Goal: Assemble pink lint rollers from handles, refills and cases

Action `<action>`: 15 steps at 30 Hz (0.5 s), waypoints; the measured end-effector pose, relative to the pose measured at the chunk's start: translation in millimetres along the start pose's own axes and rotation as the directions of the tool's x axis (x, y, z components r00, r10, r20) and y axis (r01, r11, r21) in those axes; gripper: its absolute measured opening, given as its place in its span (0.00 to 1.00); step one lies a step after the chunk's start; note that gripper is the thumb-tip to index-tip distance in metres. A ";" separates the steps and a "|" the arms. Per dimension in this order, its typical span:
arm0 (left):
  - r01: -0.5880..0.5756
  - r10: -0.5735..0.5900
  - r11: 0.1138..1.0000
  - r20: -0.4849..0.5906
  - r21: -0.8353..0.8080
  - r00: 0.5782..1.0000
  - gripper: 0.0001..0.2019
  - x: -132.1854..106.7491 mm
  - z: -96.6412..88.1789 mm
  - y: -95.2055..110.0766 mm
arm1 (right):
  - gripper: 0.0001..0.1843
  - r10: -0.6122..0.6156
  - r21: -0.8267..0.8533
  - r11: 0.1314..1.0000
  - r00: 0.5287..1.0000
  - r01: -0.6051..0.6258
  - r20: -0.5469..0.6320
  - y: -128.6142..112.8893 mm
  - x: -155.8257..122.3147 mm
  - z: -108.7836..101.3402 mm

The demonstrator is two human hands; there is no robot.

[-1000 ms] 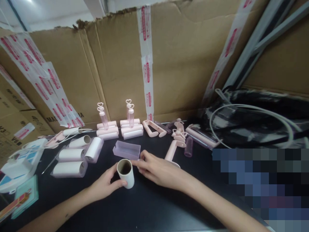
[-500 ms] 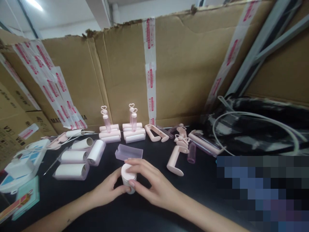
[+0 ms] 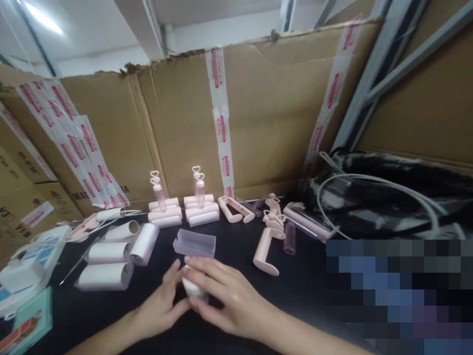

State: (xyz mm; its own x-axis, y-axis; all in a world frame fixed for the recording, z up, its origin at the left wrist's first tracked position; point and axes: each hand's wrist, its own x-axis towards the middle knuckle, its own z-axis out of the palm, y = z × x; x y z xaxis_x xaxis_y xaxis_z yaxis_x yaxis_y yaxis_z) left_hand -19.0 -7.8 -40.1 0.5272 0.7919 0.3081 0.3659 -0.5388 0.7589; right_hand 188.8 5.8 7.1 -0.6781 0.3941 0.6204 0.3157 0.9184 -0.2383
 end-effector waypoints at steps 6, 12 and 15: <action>-0.196 0.196 0.980 0.005 0.042 0.981 0.35 6.7 3.4 -1.2 | 0.39 0.214 0.103 0.972 0.976 -0.210 -0.031 18.6 -16.8 18.6; -0.156 0.161 0.970 -0.015 0.186 0.987 0.28 6.5 0.3 -13.6 | 0.42 0.264 0.004 0.964 0.955 -0.267 0.136 49.8 -43.6 54.7; -0.139 0.156 0.975 -0.085 0.175 0.984 0.31 6.0 -4.7 -10.1 | 0.47 0.236 0.060 0.967 0.961 -0.246 0.143 52.6 -41.0 41.9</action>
State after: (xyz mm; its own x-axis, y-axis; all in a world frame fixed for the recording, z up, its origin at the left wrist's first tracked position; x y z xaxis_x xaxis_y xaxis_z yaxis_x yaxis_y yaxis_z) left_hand -23.2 3.6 -43.2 0.5103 0.7201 0.4702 0.4175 -0.6854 0.5966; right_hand 205.4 39.4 -62.2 -0.6722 0.6005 0.4331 0.4330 0.7933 -0.4280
